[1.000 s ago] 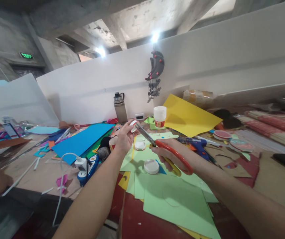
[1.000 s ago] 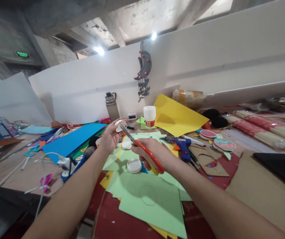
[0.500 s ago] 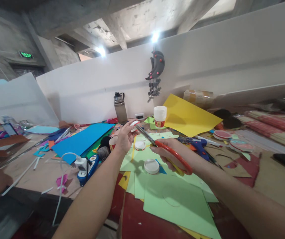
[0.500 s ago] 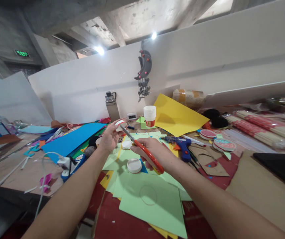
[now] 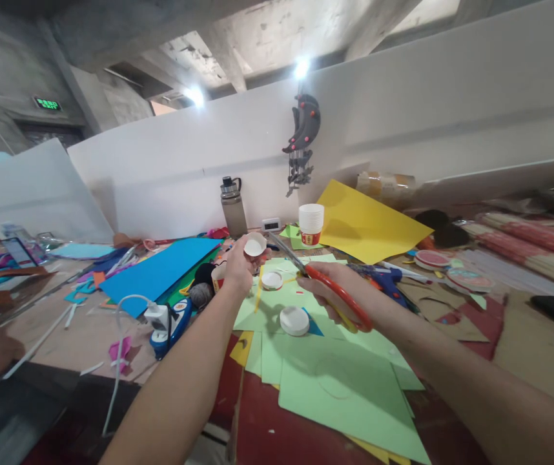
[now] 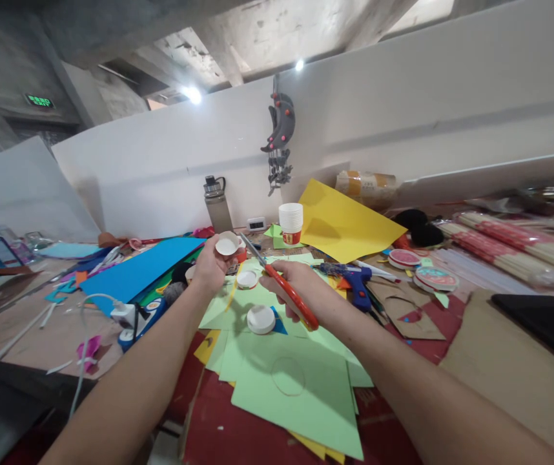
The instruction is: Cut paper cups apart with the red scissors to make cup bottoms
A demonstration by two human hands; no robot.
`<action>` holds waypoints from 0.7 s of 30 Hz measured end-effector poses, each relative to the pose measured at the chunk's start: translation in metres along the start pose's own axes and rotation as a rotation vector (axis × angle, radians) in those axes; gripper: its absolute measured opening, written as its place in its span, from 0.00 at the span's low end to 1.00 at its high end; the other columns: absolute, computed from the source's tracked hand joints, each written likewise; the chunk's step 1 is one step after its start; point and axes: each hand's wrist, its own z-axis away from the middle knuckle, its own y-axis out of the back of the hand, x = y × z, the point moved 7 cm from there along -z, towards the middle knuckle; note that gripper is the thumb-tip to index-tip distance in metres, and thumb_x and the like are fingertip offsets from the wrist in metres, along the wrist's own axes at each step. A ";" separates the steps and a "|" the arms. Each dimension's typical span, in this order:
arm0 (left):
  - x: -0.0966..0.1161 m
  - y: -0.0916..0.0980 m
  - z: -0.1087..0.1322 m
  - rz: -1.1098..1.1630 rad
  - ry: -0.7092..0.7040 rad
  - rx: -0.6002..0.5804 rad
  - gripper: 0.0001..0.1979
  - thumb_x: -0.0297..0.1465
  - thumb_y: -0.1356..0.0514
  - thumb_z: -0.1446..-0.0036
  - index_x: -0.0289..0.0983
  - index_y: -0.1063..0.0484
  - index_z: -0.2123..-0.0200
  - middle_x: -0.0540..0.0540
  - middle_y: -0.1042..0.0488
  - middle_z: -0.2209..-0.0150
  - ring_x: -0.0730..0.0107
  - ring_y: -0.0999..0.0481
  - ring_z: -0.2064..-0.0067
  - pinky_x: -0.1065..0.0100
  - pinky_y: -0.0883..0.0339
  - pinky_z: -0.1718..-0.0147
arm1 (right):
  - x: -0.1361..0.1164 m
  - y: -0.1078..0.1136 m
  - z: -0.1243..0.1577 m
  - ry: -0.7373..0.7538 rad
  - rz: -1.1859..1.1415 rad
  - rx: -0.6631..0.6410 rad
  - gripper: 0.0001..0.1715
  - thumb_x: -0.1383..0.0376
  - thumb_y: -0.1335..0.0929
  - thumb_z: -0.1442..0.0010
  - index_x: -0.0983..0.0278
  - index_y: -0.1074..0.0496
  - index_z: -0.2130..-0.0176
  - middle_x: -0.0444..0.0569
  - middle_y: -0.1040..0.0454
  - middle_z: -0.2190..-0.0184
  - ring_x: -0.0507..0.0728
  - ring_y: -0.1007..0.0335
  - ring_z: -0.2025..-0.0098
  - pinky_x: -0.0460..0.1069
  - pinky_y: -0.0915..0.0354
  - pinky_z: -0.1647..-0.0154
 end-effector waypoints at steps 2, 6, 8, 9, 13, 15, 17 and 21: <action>-0.003 0.006 -0.001 -0.075 0.019 0.071 0.20 0.44 0.41 0.49 0.34 0.29 0.60 0.43 0.22 0.67 0.65 0.22 0.71 0.74 0.40 0.80 | 0.008 0.009 -0.007 -0.017 0.235 0.103 0.16 0.53 0.39 0.41 0.62 0.32 0.63 0.44 0.31 0.78 0.52 0.33 0.82 0.46 0.41 0.83; -0.005 0.001 0.001 -0.133 0.024 0.002 0.20 0.46 0.41 0.49 0.35 0.29 0.62 0.43 0.23 0.69 0.67 0.23 0.73 0.74 0.45 0.83 | 0.022 0.021 -0.018 -0.051 0.669 0.278 0.16 0.56 0.36 0.45 0.63 0.28 0.61 0.58 0.24 0.65 0.65 0.27 0.63 0.51 0.38 0.71; -0.005 -0.003 0.003 -0.129 0.036 -0.039 0.20 0.46 0.41 0.49 0.35 0.29 0.63 0.42 0.23 0.70 0.67 0.23 0.73 0.74 0.45 0.84 | 0.031 0.021 -0.021 -0.100 0.740 0.265 0.18 0.56 0.37 0.46 0.63 0.28 0.61 0.60 0.24 0.63 0.68 0.27 0.61 0.52 0.39 0.70; -0.005 -0.005 0.004 -0.128 0.041 -0.049 0.20 0.46 0.41 0.50 0.35 0.29 0.63 0.42 0.23 0.70 0.67 0.23 0.73 0.74 0.46 0.84 | 0.033 0.020 -0.022 -0.114 0.764 0.256 0.18 0.56 0.37 0.46 0.63 0.28 0.61 0.60 0.24 0.63 0.68 0.27 0.62 0.53 0.39 0.70; -0.002 -0.011 0.007 -0.091 0.064 -0.084 0.21 0.45 0.39 0.52 0.35 0.29 0.62 0.43 0.23 0.69 0.66 0.23 0.72 0.74 0.45 0.83 | 0.031 0.023 -0.025 -0.063 0.649 0.286 0.19 0.55 0.38 0.43 0.63 0.28 0.59 0.58 0.24 0.64 0.65 0.28 0.61 0.52 0.38 0.67; 0.000 -0.014 0.008 -0.050 0.066 -0.111 0.20 0.43 0.39 0.52 0.35 0.29 0.60 0.43 0.23 0.68 0.66 0.24 0.70 0.74 0.43 0.81 | 0.024 0.025 -0.024 0.045 0.462 0.294 0.21 0.53 0.38 0.42 0.63 0.29 0.56 0.54 0.25 0.67 0.61 0.29 0.64 0.50 0.38 0.67; 0.001 -0.016 0.007 -0.016 0.057 -0.131 0.19 0.41 0.39 0.51 0.36 0.28 0.58 0.43 0.23 0.66 0.66 0.24 0.68 0.73 0.40 0.79 | 0.016 0.024 -0.023 0.152 0.249 0.271 0.24 0.50 0.38 0.42 0.62 0.32 0.53 0.48 0.28 0.72 0.57 0.31 0.70 0.49 0.38 0.70; 0.005 -0.017 0.006 0.032 -0.006 -0.171 0.17 0.37 0.39 0.51 0.36 0.27 0.58 0.43 0.24 0.61 0.66 0.25 0.64 0.71 0.35 0.72 | 0.005 0.016 -0.016 0.234 -0.014 0.186 0.24 0.48 0.37 0.43 0.60 0.35 0.53 0.40 0.36 0.79 0.51 0.40 0.79 0.46 0.40 0.77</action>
